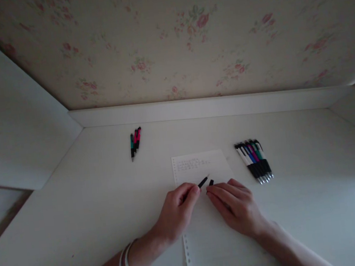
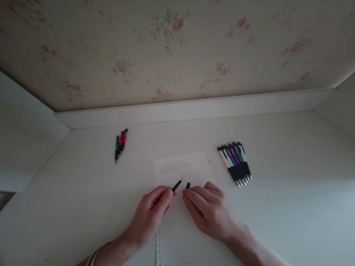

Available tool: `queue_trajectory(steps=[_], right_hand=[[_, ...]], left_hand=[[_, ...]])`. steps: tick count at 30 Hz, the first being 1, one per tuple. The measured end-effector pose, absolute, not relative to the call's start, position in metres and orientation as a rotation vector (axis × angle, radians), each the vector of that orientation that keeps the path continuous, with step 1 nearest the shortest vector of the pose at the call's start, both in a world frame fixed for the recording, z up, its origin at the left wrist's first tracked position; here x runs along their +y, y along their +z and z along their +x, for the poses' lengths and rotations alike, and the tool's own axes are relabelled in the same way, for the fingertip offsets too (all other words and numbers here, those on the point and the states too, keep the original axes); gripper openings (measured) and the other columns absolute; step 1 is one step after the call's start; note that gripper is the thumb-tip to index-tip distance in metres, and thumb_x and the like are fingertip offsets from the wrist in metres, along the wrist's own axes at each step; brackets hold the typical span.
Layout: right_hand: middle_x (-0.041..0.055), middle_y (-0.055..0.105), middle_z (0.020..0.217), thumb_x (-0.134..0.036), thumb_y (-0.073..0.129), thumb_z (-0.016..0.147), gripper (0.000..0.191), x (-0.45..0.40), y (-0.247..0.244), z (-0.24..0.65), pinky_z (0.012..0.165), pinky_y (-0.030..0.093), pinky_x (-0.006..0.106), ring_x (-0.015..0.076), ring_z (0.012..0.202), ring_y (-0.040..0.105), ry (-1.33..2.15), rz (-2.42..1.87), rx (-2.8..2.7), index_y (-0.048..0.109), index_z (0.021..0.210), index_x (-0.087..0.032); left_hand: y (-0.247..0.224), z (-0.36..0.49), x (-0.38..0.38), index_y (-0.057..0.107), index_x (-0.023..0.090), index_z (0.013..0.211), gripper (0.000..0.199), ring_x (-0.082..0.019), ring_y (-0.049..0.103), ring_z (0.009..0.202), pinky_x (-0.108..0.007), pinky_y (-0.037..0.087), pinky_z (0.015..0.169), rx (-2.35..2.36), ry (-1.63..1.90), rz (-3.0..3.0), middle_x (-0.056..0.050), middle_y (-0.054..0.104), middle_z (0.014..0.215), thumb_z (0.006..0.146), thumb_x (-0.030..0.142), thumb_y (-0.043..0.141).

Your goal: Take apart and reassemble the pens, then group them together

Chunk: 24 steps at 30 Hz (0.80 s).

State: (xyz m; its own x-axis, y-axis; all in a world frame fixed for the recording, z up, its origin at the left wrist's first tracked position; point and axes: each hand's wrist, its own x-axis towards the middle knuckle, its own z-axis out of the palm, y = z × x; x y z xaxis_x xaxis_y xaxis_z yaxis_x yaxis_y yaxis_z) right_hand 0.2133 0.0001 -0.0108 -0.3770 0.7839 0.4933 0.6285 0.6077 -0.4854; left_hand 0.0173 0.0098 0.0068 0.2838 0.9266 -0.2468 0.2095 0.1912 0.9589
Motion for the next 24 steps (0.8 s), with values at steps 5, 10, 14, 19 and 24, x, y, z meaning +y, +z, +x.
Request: queue_trajectory(steps=[5, 10, 14, 19, 24], right_hand=[[0.0086, 0.071, 0.082, -0.016, 0.047, 0.098, 0.023, 0.001, -0.017, 0.209, 0.064, 0.047, 0.034, 0.0182, 0.067, 0.063, 0.216, -1.183, -2.267, 0.070, 0.099, -0.015], [0.0082, 0.069, 0.081, -0.019, 0.045, 0.100, 0.025, 0.002, -0.016, 0.209, 0.065, 0.048, 0.032, 0.0180, 0.068, 0.061, 0.246, -1.228, -2.250, 0.070, 0.097, -0.017], [0.0057, 0.068, 0.073, -0.025, 0.050, 0.099, 0.021, 0.001, -0.010, 0.212, 0.060, 0.047, 0.030, 0.0161, 0.062, 0.060, 0.413, -1.261, -2.063, 0.068, 0.090, -0.017], [0.0007, 0.061, 0.061, -0.039, 0.053, 0.097, 0.033, -0.002, -0.001, 0.209, 0.049, 0.041, 0.024, 0.0126, 0.052, 0.054, 0.713, -1.368, -1.825, 0.064, 0.074, -0.019], [-0.0027, 0.050, 0.054, -0.043, 0.051, 0.097, 0.043, -0.005, -0.002, 0.198, 0.047, 0.035, 0.022, 0.0105, 0.050, 0.046, 0.868, -1.432, -1.683, 0.052, 0.061, -0.019]], left_hand=[[0.004, 0.017, 0.009, 0.062, 0.016, 0.084, 0.040, -0.010, 0.033, 0.056, -0.022, 0.027, 0.050, 1.201, 0.717, 1.296, 0.005, 0.039, 0.061, 0.095, 0.052, 0.049], [0.005, 0.016, 0.009, 0.062, 0.016, 0.081, 0.038, -0.011, 0.038, 0.058, -0.022, 0.031, 0.053, 1.201, 0.730, 1.329, 0.004, 0.046, 0.062, 0.096, 0.048, 0.048], [0.009, 0.016, 0.007, 0.065, 0.017, 0.096, 0.032, -0.015, 0.053, 0.071, -0.024, 0.040, 0.066, 1.144, 0.705, 1.456, -0.002, 0.062, 0.077, 0.098, 0.042, 0.047], [0.009, 0.017, 0.005, 0.066, 0.016, 0.108, 0.029, -0.017, 0.058, 0.080, -0.026, 0.043, 0.075, 1.104, 0.634, 1.597, -0.006, 0.068, 0.091, 0.097, 0.038, 0.051], [0.003, 0.018, 0.003, 0.063, 0.015, 0.106, 0.030, -0.013, 0.053, 0.065, -0.023, 0.040, 0.059, 1.065, 0.611, 1.534, -0.001, 0.064, 0.074, 0.092, 0.041, 0.059]])
